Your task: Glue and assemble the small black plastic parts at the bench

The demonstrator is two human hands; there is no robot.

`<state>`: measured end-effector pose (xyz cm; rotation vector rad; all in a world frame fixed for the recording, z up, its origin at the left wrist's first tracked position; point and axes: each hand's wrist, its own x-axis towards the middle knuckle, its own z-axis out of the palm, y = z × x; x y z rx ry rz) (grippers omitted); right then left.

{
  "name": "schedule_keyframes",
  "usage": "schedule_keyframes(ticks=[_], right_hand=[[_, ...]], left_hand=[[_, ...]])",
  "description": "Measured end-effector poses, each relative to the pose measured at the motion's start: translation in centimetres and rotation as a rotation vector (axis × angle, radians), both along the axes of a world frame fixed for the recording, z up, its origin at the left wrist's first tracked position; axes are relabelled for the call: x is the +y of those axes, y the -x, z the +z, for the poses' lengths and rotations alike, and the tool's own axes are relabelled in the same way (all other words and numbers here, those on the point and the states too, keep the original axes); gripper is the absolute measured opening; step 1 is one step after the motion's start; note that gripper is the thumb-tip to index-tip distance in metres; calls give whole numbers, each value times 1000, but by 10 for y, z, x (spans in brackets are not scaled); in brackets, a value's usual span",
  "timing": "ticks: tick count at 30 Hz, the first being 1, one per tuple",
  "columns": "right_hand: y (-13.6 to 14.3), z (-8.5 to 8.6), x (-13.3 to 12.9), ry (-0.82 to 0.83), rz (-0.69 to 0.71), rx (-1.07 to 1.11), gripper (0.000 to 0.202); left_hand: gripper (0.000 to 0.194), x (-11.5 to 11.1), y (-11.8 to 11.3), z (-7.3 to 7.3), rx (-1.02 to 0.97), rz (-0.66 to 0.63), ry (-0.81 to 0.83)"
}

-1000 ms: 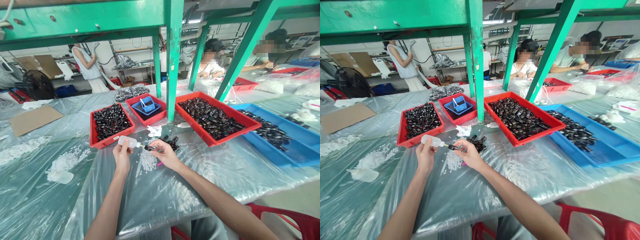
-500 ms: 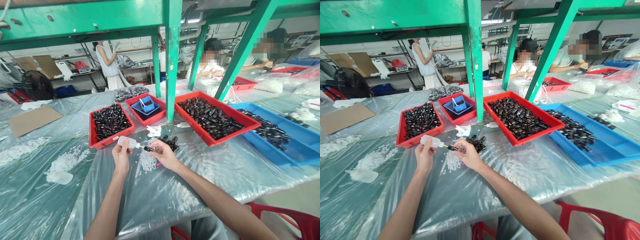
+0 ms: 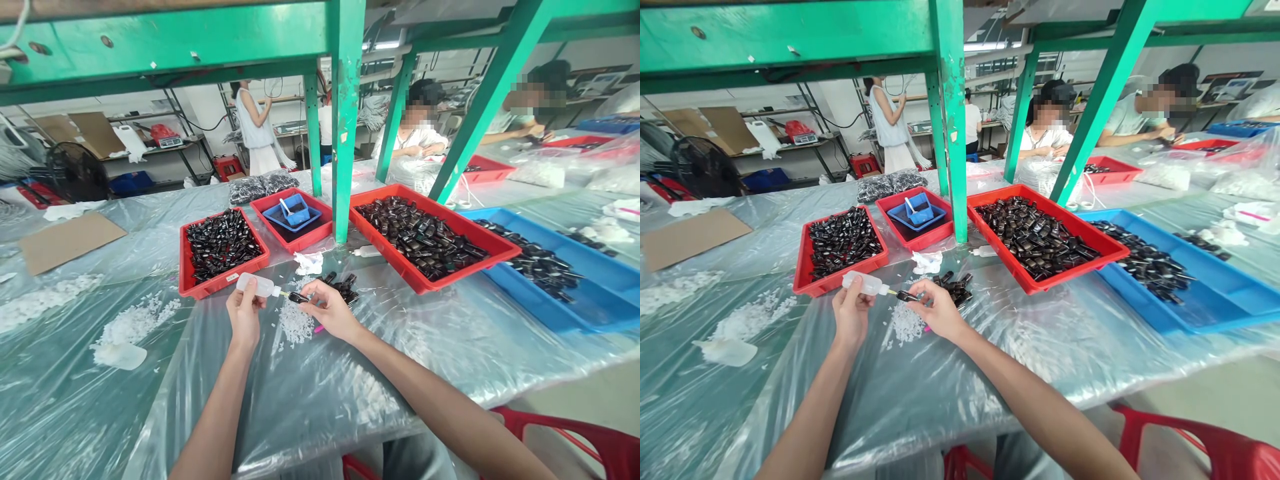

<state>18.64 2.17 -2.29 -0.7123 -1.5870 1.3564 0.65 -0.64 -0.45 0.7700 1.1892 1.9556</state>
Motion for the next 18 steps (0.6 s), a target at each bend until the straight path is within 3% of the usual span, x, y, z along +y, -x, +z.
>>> schedule_keyframes(ticks=[6, 13, 18], right_hand=[[1, -4, 5, 39, -26, 45, 25], [-5, 10, 4, 408, 98, 211, 44], [-8, 12, 4, 573, 143, 302, 45]], left_hand=[[36, 2, 3, 0, -58, 14, -27], [30, 3, 12, 4, -182, 16, -43], [33, 5, 17, -1, -89, -7, 29]])
